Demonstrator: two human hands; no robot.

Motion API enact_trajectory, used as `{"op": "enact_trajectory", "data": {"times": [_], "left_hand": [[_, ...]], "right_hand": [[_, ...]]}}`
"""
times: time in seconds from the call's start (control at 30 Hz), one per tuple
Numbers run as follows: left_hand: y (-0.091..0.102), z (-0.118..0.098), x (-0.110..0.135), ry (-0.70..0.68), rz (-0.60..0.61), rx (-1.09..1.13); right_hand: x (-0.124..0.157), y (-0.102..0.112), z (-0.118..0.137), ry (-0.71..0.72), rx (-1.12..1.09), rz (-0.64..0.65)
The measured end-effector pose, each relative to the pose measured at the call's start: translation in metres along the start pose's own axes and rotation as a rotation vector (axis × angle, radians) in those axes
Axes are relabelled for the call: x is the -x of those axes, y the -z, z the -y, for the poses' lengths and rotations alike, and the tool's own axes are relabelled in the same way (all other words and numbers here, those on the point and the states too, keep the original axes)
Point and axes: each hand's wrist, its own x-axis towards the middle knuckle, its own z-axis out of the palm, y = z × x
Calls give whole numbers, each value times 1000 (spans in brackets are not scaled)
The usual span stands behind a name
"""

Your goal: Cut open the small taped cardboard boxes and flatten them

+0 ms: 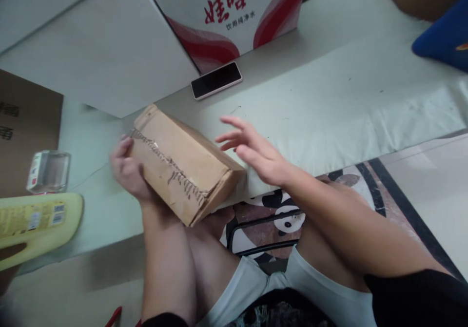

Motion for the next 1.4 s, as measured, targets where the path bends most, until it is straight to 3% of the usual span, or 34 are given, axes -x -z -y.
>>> {"op": "enact_trajectory", "data": {"times": [0.1, 0.2, 0.3, 0.4, 0.5, 0.63, 0.77, 0.9, 1.07, 1.17, 1.4], "left_hand": [[1, 2, 3, -130, 2, -28], [-3, 0, 4, -74, -13, 21], [-8, -6, 3, 7, -64, 49], [-8, -7, 3, 33, -64, 51], [-7, -3, 3, 28, -18, 32], [-7, 2, 5, 36, 46, 89], [-11, 1, 7, 37, 83, 179], [-13, 2, 10, 27, 78, 213], [-13, 9, 13, -7, 118, 260], [-13, 5, 14, -1, 126, 290], [-15, -12, 17, 176, 185, 492]], "right_hand": [[-3, 7, -1, -225, 401, -243], [-5, 8, -7, -394, 850, -115], [-5, 5, -11, -477, 1056, 35], [-8, 3, -10, -535, 959, -4], [-15, 5, -9, -502, 539, -117], [-30, 8, -6, -297, -57, -327], [-46, 7, 9, -123, -261, -459], [-47, -8, 45, -52, -216, -476], [-30, -38, 86, -11, -96, -218], [-26, -46, 91, -43, 86, -83], [-21, -57, 87, 59, 604, 53]]}}
